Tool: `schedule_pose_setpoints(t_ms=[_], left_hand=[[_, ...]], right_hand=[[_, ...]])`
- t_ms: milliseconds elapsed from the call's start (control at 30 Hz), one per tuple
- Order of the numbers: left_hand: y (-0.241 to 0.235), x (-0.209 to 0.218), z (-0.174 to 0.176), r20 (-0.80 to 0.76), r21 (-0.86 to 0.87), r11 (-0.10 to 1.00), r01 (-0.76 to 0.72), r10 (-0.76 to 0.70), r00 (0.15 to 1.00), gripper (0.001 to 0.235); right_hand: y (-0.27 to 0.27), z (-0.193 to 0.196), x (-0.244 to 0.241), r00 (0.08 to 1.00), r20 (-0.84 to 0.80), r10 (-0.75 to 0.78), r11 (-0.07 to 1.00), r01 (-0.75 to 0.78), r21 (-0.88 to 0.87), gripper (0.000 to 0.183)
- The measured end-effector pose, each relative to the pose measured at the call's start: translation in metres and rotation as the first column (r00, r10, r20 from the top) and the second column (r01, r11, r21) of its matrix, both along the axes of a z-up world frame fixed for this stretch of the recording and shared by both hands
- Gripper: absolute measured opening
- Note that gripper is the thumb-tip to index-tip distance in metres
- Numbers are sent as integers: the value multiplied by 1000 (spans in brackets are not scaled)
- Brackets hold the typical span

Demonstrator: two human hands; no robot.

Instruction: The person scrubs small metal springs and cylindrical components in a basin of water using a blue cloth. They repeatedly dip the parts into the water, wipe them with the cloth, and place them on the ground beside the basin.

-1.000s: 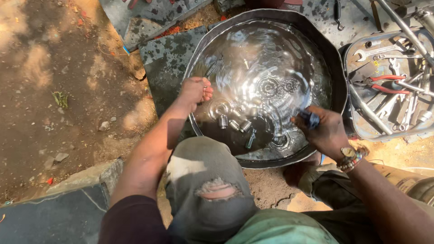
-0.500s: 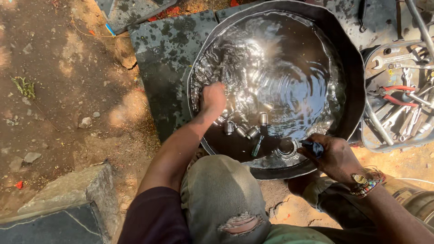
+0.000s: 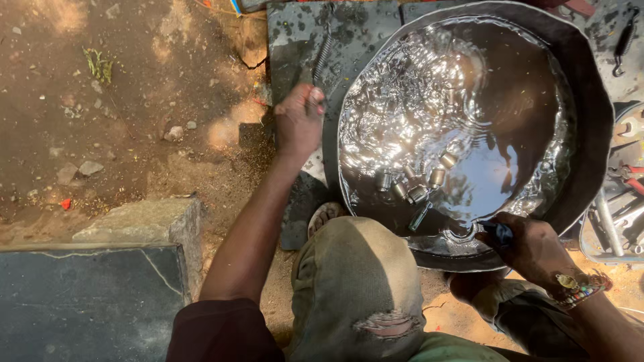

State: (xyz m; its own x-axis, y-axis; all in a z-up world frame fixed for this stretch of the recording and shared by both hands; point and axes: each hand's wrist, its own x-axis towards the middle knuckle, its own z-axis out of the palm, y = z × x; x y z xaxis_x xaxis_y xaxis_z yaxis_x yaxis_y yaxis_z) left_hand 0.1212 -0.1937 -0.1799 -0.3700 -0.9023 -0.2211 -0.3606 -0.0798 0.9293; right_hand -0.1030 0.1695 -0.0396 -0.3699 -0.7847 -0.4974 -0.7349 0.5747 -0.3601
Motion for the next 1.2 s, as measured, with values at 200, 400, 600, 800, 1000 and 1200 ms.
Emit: schedule_pose_setpoints(t_ms=[200,400,600,800,1000,1200], left_hand=[[-17,67,-55,222,-500,851,158,-50,974,14],[-32,96,-59,640,146,968,204,-250,727,30],[-47,91,-81,477,-473,829,299,-44,878,39],[-67,96,-53,606,-95,928,361,-234,760,41],[-61,88,-64,414,-212,965,155,-56,909,30],[-74,93,-129,181,-358,920,160,-100,978,26]], right_hand=[[21,-4,0,988,-150,-40,978,70,195,34],[13,-15,1,988,-132,-75,988,92,122,36],[-13,-12,11,994,-107,36,996,-27,88,42],[-40,-8,18,991,-49,-122,982,128,137,43],[-34,-9,28,999,-7,-32,985,33,169,36],[-36,-4,33,995,15,-99,981,95,171,35]])
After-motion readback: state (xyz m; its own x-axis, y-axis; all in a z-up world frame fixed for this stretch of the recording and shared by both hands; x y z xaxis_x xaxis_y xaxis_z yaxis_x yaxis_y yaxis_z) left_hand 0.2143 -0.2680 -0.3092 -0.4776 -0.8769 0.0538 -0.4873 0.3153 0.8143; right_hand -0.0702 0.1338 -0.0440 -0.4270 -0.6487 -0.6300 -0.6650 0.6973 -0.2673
